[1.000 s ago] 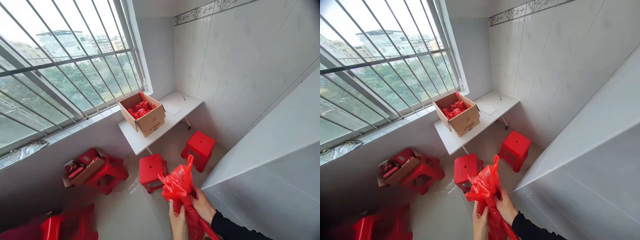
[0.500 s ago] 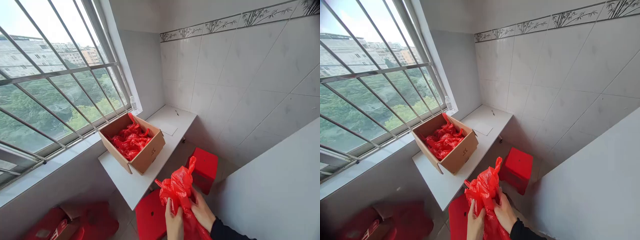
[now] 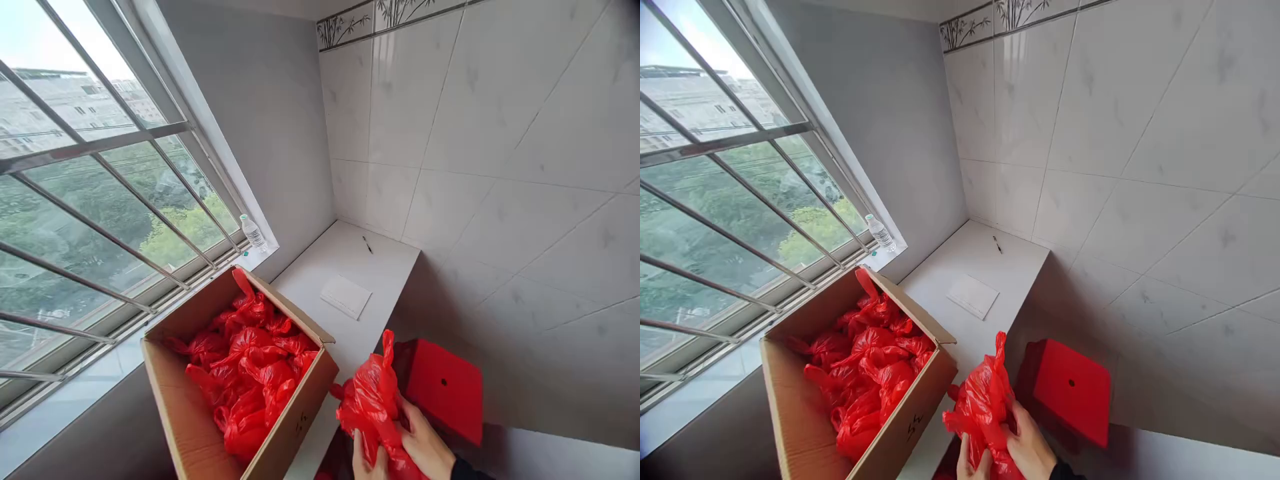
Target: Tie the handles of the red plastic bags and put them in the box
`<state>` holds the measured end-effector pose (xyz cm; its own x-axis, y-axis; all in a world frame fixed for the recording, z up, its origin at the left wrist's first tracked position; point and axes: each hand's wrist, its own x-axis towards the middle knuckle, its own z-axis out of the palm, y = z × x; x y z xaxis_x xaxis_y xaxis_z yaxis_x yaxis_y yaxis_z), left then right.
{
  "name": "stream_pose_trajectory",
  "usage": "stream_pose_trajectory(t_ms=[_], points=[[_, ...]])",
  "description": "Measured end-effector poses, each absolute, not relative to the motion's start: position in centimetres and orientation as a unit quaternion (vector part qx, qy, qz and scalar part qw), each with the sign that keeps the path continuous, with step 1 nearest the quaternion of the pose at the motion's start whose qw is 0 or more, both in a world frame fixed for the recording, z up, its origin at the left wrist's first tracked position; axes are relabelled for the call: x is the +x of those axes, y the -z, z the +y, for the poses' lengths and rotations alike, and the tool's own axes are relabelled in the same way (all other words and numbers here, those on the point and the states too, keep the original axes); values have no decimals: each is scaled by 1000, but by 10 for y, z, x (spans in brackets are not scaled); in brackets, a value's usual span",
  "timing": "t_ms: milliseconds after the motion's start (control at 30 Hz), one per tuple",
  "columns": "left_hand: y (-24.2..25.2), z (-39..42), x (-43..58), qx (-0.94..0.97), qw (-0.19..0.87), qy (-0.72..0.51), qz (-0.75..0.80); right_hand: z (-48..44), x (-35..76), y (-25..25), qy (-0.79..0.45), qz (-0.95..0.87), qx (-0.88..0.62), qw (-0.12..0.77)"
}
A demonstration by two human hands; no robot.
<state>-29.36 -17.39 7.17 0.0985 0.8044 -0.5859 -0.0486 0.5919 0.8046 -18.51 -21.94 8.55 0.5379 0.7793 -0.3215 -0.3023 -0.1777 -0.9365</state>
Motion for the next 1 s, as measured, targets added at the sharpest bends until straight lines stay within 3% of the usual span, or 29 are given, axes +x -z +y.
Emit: stream_pose_trajectory(t_ms=[667,867,1000], points=[[-95,-112,-182,384,696,-249,553,-178,-79,-100,-400,-176,-630,642],[-69,-49,-128,362,665,-285,588,-103,-19,-83,-433,-207,-622,619],[-79,13,-46,359,669,-299,579,-36,60,-68,-475,-211,-634,573]])
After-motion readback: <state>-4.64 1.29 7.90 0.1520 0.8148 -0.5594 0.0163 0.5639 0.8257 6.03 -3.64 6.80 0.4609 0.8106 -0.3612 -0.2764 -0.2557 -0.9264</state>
